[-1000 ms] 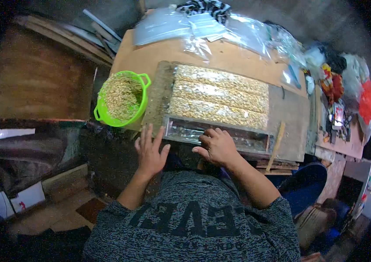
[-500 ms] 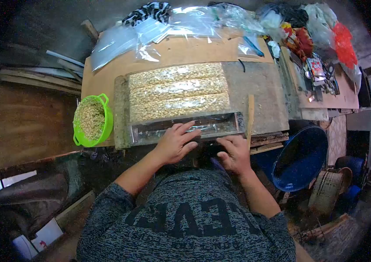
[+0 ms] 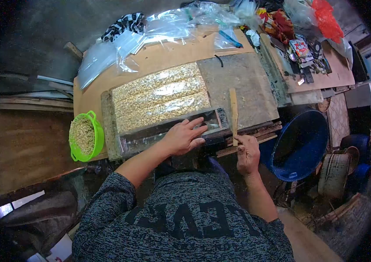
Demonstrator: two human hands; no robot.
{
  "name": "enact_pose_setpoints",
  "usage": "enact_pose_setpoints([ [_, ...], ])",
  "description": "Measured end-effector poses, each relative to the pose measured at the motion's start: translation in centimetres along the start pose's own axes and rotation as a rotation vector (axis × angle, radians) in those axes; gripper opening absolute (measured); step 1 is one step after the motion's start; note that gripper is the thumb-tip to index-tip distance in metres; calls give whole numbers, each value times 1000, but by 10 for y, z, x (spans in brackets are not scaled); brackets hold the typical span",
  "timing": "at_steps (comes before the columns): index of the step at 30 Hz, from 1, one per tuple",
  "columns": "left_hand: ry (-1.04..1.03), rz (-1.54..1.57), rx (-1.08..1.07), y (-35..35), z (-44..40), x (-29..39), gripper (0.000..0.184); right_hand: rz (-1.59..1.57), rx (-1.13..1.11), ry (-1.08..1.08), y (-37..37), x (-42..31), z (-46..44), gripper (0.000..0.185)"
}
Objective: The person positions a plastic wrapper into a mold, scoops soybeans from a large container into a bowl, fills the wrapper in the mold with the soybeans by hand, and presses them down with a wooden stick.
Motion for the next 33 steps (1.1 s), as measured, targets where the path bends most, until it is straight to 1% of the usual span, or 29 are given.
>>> enact_pose_setpoints([
  [4,10,32,-44,-3,-18,3,49,-2,7,-23,4,2,1,61],
  [6,18,-17,-107,-8,-24,2,50,-16,8,-10,6,3,3,62],
  [10,9,-15,-130,-9,-23,3,52,-9,6,-29,8,5,5,61],
  [12,1,-8,-64,-8,-23,2,52,-21,14,-48,7,9,6,62],
  [16,28,-1,-116,-8,-23,4,52,-61,-9,-51,3,8,0,62],
  [19,22,-59,-64,-10,-20,4,52,-52,-13,6,-4,-3,-6,62],
  [21,31,-75,11,-7,-12,6,51,-64,-88,38,-14,-17,-9,55],
  [22,35,-78,13,-5,-7,7,51,-67,-91,42,-21,-22,-11,55],
  [24,81,-46,41,2,13,5,50,-66,-297,185,-41,-37,-13,46],
  [25,86,-51,44,7,25,5,50,-70,-299,191,-50,-41,-17,46],
  [27,192,-101,135,19,52,3,52,54,-457,222,-69,-46,-26,44],
  [28,200,-106,138,21,65,2,52,49,-461,230,-74,-44,-31,44],
  [30,345,-233,231,27,92,-2,56,313,-395,248,-85,-35,-39,47],
  [31,406,-148,203,23,104,-8,60,393,-423,170,-89,-27,-40,54],
  [32,418,-149,208,20,114,-11,60,390,-432,180,-90,-25,-41,54],
  [33,485,-199,207,19,123,-14,61,454,-416,181,-91,-23,-44,57],
])
Point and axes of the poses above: each hand's wrist, its own z-axis away from the middle knuckle, its own y-axis out of the back of the hand, x = y × z, the point moved 3 cm from there along -z, towards the middle knuckle, and after that the axes turned 12 degrees about -z, right-handed, at the moved point
